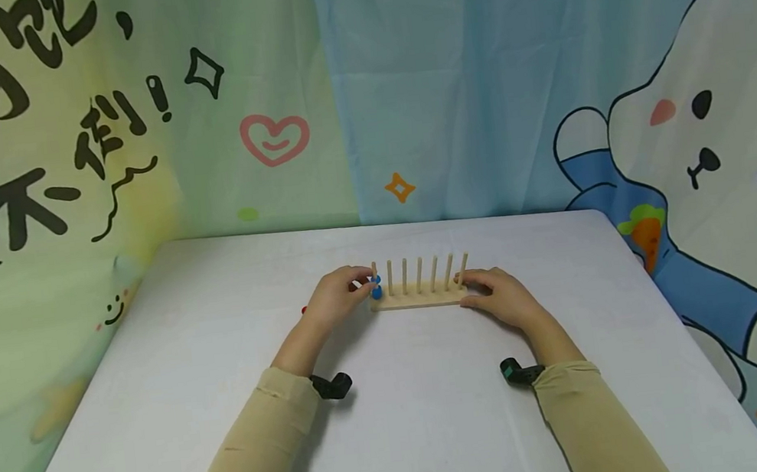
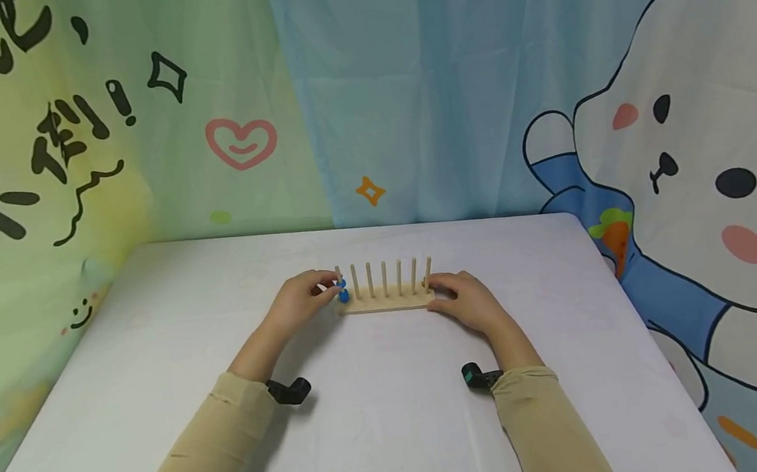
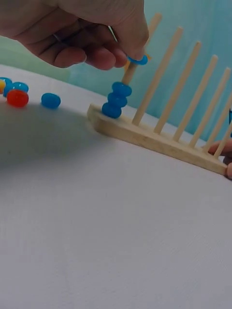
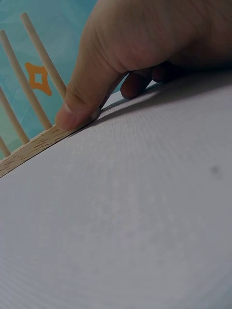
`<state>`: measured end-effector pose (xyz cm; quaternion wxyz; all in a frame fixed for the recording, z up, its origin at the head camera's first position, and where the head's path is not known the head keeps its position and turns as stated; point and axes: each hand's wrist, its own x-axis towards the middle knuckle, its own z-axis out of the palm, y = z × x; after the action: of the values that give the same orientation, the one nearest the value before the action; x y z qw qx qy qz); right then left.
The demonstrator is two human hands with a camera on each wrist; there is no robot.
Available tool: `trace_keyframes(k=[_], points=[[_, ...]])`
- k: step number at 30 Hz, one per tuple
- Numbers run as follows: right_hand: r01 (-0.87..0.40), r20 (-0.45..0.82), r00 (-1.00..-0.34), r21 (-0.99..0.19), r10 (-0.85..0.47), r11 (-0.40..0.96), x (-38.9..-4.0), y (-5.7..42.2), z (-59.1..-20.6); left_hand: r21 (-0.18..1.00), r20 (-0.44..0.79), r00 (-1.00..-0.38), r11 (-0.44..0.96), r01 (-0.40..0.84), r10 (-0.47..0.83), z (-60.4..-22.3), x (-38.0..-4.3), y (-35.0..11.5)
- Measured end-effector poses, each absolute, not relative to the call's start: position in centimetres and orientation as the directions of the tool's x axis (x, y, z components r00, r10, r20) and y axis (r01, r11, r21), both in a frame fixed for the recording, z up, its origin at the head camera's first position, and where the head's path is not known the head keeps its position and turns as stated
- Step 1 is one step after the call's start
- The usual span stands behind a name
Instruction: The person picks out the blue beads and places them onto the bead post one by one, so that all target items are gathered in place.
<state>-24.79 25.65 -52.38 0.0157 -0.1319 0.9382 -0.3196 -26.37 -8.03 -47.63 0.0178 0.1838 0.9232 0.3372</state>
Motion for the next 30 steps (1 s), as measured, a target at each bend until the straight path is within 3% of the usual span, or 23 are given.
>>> trace_keyframes(k=[14,24,30], points=[[-0.222,0.039,-0.967,-0.609,-0.250,0.762,-24.7,25.6,-52.4,0.636,0.017,-0.943,0.724,0.267,0.333,-49.2,-25.8,-8.0],[-0.229,0.042,-0.966,-0.608,-0.256,0.760,-24.9,25.7,-52.4,0.675,0.090,-0.961,0.693,0.252,0.262,-50.1,-23.4,-9.4],[-0.222,0.033,-0.966,-0.607,-0.255,0.763,-25.0,25.7,-52.5,0.594,0.110,-0.973,0.771,0.227,0.202,-50.5,-22.1,-11.2]])
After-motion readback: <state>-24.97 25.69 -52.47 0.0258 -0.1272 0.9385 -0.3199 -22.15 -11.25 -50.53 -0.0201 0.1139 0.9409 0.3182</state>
